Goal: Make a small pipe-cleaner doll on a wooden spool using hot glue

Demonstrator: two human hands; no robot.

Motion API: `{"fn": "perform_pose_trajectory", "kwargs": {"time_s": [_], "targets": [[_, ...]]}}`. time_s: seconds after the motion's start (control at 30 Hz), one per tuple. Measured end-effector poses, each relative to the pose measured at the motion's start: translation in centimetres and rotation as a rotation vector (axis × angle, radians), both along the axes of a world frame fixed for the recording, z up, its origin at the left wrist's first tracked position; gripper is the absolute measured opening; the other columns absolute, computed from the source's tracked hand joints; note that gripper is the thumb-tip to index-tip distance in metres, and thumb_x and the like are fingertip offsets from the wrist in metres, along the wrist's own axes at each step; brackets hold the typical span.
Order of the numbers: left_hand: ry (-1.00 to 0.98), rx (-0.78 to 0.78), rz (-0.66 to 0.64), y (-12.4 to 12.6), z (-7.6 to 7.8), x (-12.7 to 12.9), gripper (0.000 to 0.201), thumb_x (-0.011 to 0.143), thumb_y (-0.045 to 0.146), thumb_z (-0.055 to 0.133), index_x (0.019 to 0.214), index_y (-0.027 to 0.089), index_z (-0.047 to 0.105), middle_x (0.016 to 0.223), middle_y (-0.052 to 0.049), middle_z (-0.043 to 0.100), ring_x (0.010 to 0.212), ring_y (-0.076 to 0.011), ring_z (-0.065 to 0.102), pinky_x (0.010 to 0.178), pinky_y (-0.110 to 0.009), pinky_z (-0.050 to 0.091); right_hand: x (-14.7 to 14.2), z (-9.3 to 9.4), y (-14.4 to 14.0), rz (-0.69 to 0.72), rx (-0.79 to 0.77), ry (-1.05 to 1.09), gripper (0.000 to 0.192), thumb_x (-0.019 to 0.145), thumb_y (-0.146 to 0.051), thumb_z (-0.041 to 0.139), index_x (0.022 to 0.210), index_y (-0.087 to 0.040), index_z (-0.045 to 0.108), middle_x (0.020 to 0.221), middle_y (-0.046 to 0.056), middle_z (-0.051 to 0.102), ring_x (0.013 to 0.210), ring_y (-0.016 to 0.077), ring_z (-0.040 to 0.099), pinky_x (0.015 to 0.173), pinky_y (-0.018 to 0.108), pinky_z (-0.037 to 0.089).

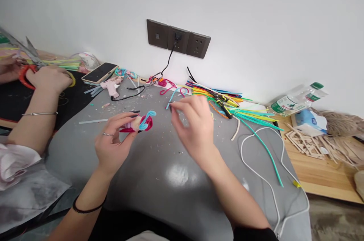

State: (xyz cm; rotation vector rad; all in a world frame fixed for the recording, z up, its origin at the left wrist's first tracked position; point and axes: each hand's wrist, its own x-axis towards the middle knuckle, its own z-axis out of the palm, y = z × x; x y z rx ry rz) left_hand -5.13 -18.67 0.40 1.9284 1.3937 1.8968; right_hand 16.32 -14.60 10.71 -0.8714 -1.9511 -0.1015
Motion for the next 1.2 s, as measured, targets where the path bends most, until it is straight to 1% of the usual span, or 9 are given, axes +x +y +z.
{"fn": "perform_pose_trajectory", "kwargs": {"time_s": [0.1, 0.17, 0.23, 0.33, 0.47, 0.67, 0.83, 1.07, 1.2], "targets": [[-0.207, -0.139, -0.05, 0.5, -0.8, 0.0, 0.025, 0.091, 0.025, 0.077, 0.115, 0.025, 0.071, 0.121, -0.007, 0.076, 0.119, -0.0243, 0.071, 0.103, -0.043, 0.057, 2.2, 0.8, 2.9, -0.134, 0.019, 0.173, 0.012, 0.096, -0.022, 0.064, 0.092, -0.025, 0.075, 0.092, 0.006, 0.073, 0.09, 0.0234, 0.068, 0.084, 0.044, 0.054], [-0.428, -0.259, -0.101, 1.5, -1.6, -0.1, 0.035, 0.085, 0.036, 0.084, 0.116, 0.024, 0.071, 0.119, -0.009, 0.076, 0.114, -0.0254, 0.073, 0.099, -0.043, 0.06, 4.0, 0.3, 6.3, -0.221, -0.031, 0.336, 0.011, 0.093, -0.029, 0.067, 0.089, -0.022, 0.075, 0.091, 0.006, 0.072, 0.085, 0.0209, 0.067, 0.081, 0.039, 0.055], [-0.633, -0.367, -0.177, 2.8, -2.5, -0.4, 0.045, 0.081, 0.046, 0.087, 0.116, 0.024, 0.07, 0.119, -0.01, 0.076, 0.11, -0.0257, 0.074, 0.097, -0.045, 0.061, 5.9, -1.4, 10.2, -0.209, -0.267, 0.475, 0.018, 0.09, -0.036, 0.069, 0.092, -0.02, 0.075, 0.088, 0.005, 0.072, 0.081, 0.0179, 0.067, 0.078, 0.035, 0.055], [-0.802, -0.489, -0.401, 5.4, -3.0, -0.6, 0.048, 0.079, 0.05, 0.088, 0.114, 0.024, 0.069, 0.117, -0.011, 0.077, 0.106, -0.0257, 0.075, 0.097, -0.052, 0.062, 7.9, -4.7, 15.5, -0.153, -0.612, 0.687, 0.029, 0.084, -0.044, 0.072, 0.092, -0.016, 0.075, 0.084, 0.005, 0.071, 0.068, 0.0125, 0.061, 0.068, 0.029, 0.052], [-0.954, -0.585, -0.589, 9.3, -1.9, 0.3, 0.043, 0.076, 0.044, 0.092, 0.108, 0.022, 0.072, 0.11, -0.008, 0.078, 0.103, -0.0218, 0.074, 0.102, -0.049, 0.061, 7.8, -8.3, 18.9, -0.081, -0.752, 0.773, 0.034, 0.08, -0.047, 0.074, 0.096, -0.016, 0.075, 0.086, 0.003, 0.07, 0.068, 0.0103, 0.06, 0.068, 0.027, 0.05], [-1.147, -0.715, -0.71, 16.5, 0.2, 3.6, 0.019, 0.081, 0.023, 0.087, 0.091, 0.017, 0.072, 0.092, -0.002, 0.076, 0.087, -0.0141, 0.071, 0.106, -0.045, 0.057, 3.7, -11.3, 19.9, 0.046, -0.639, 0.847, 0.038, 0.084, -0.058, 0.067, 0.094, -0.021, 0.066, 0.078, 0.0, 0.065, 0.068, 0.0145, 0.059, 0.065, 0.03, 0.05], [-1.153, -0.751, -0.713, 20.6, 0.1, 6.0, 0.018, 0.08, 0.013, 0.086, 0.084, 0.016, 0.069, 0.08, 0.0, 0.073, 0.078, -0.0125, 0.068, 0.106, -0.048, 0.056, 2.2, -13.3, 19.4, 0.023, -0.526, 0.902, 0.041, 0.093, -0.066, 0.056, 0.086, -0.026, 0.05, 0.071, -0.004, 0.056, 0.064, 0.0151, 0.052, 0.065, 0.031, 0.047], [-1.151, -0.749, -0.763, 20.6, -1.8, 6.8, 0.031, 0.072, 0.02, 0.093, 0.09, 0.016, 0.068, 0.089, 0.0, 0.074, 0.087, -0.0145, 0.071, 0.106, -0.049, 0.058, 2.6, -13.4, 17.9, -0.004, -0.47, 0.807, 0.049, 0.099, -0.068, 0.048, 0.073, -0.027, 0.042, 0.062, -0.005, 0.048, 0.058, 0.0146, 0.045, 0.061, 0.031, 0.042], [-1.096, -0.754, -0.763, 19.6, -2.4, 6.6, 0.043, 0.065, 0.03, 0.098, 0.093, 0.018, 0.069, 0.09, 0.001, 0.072, 0.083, -0.0125, 0.069, 0.097, -0.046, 0.063, 2.5, -13.0, 17.8, -0.006, -0.475, 0.764, 0.05, 0.099, -0.065, 0.05, 0.07, -0.025, 0.05, 0.06, -0.003, 0.054, 0.058, 0.0146, 0.049, 0.06, 0.03, 0.042]]}}
